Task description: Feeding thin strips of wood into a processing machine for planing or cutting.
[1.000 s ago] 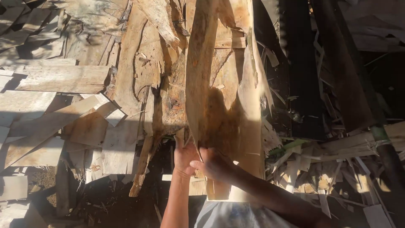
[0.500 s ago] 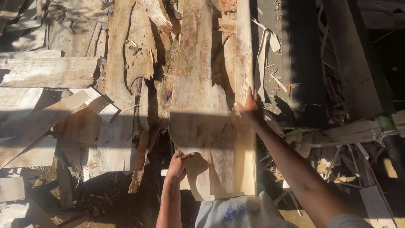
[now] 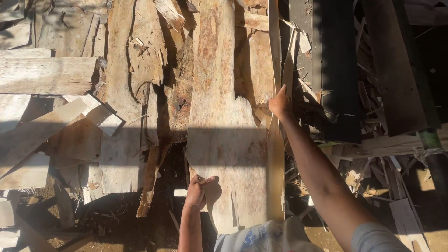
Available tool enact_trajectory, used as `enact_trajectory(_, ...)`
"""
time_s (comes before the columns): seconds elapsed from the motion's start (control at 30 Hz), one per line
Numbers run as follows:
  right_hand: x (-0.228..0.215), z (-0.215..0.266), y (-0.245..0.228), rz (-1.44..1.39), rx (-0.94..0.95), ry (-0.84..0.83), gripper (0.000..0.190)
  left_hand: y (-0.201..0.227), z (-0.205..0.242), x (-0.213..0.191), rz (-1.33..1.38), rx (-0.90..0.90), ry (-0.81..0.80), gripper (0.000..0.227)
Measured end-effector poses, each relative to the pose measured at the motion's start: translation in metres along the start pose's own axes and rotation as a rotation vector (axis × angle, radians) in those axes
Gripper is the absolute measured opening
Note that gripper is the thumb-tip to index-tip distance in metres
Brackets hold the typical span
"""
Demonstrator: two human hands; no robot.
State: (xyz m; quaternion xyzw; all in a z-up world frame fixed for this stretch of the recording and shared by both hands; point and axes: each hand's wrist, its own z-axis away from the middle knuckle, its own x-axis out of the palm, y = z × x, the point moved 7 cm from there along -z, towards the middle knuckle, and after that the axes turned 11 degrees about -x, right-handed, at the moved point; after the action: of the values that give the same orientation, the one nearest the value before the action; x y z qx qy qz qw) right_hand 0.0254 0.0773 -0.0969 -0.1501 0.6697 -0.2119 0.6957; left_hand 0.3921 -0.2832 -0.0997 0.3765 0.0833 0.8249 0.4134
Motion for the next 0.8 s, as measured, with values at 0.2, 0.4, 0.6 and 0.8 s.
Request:
enact_trajectory(0.2, -0.058, 0.009, 0.038, -0.238, 0.141, 0.104, 0.063, -0.015, -0.028, -0.046, -0.002, 0.041, 0.075, 0.031)
enact_trajectory(0.4, -0.072, 0.025, 0.089, -0.570, 0.299, -0.059, 0.070, 0.004, -0.028, -0.070, -0.127, 0.207, 0.107, 0.033)
enact_trajectory(0.6, -0.060, 0.051, 0.102, -1.112, 0.239, -0.144, 0.079, 0.020, -0.007, -0.039, -0.200, 0.149, 0.134, 0.043)
enact_trajectory(0.8, -0.085, 0.066, 0.116, -0.774, 0.329, 0.098, 0.068, 0.035, 0.006, -0.010, -0.189, 0.075, 0.045, 0.048)
